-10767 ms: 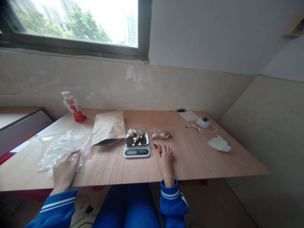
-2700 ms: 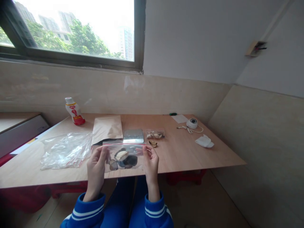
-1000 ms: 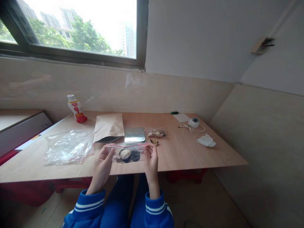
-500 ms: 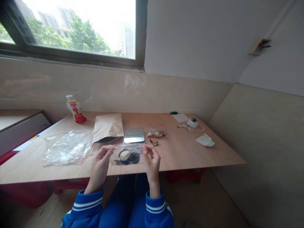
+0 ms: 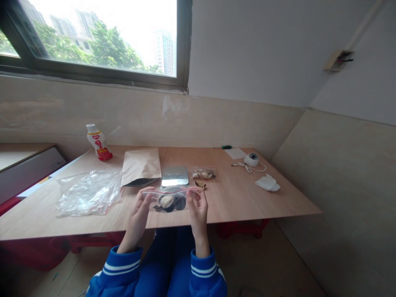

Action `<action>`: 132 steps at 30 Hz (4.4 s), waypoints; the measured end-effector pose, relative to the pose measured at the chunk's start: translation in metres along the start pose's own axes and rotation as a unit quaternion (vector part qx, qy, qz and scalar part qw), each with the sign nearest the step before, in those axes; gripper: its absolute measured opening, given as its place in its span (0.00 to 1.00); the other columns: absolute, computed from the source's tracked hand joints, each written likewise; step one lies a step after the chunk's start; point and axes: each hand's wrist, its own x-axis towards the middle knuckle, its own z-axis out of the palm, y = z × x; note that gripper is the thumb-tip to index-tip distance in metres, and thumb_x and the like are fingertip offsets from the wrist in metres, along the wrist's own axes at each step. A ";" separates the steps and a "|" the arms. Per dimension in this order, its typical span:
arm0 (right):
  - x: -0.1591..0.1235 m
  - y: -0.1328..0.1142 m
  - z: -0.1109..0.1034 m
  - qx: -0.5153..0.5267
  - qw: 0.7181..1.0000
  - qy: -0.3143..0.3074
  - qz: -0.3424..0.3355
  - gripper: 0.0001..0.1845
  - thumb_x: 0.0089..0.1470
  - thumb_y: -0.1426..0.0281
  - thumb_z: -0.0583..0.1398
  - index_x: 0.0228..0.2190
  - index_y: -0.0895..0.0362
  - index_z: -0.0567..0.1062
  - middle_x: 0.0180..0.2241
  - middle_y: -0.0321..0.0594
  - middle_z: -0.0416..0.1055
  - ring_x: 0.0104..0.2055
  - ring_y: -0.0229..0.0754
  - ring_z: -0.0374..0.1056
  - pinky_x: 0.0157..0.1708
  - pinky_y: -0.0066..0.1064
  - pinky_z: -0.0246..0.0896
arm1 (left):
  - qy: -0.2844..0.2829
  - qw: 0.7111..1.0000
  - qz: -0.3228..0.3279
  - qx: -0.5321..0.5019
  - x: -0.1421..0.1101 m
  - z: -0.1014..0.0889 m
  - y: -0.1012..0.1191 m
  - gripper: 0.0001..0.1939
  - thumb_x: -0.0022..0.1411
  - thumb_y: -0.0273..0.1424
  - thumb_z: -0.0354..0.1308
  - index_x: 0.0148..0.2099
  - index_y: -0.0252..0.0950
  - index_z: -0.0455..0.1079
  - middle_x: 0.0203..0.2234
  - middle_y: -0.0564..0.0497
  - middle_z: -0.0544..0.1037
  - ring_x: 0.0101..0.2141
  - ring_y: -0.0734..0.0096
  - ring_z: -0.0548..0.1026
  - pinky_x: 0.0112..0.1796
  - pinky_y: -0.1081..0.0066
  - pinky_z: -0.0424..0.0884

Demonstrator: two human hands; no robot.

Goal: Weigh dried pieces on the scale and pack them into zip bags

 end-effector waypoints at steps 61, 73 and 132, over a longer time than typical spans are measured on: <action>-0.002 0.013 -0.001 -0.063 0.998 0.010 -0.006 0.09 0.48 0.62 0.65 0.28 0.56 0.78 0.27 0.38 0.77 0.33 0.42 0.72 0.36 0.32 0.67 | 0.025 0.999 -0.028 0.036 -0.007 0.004 0.005 0.14 0.49 0.39 0.65 0.32 0.33 0.73 0.24 0.52 0.77 0.26 0.69 0.77 0.20 0.75 0.72; -0.001 0.012 -0.005 -0.007 0.994 -0.098 0.040 0.17 0.52 0.60 0.61 0.43 0.54 0.74 0.34 0.38 0.76 0.35 0.41 0.71 0.39 0.32 0.66 | -0.036 0.996 -0.057 0.056 -0.007 -0.002 0.006 0.17 0.50 0.41 0.64 0.37 0.33 0.74 0.28 0.50 0.78 0.26 0.70 0.75 0.20 0.76 0.70; -0.011 -0.006 0.018 -0.072 0.988 -0.138 0.026 0.13 0.47 0.58 0.64 0.29 0.56 0.77 0.25 0.36 0.73 0.27 0.40 0.70 0.24 0.27 0.65 | -0.060 0.980 0.115 0.151 -0.015 0.007 0.018 0.09 0.54 0.37 0.62 0.33 0.37 0.76 0.30 0.49 0.75 0.37 0.63 0.73 0.40 0.67 0.69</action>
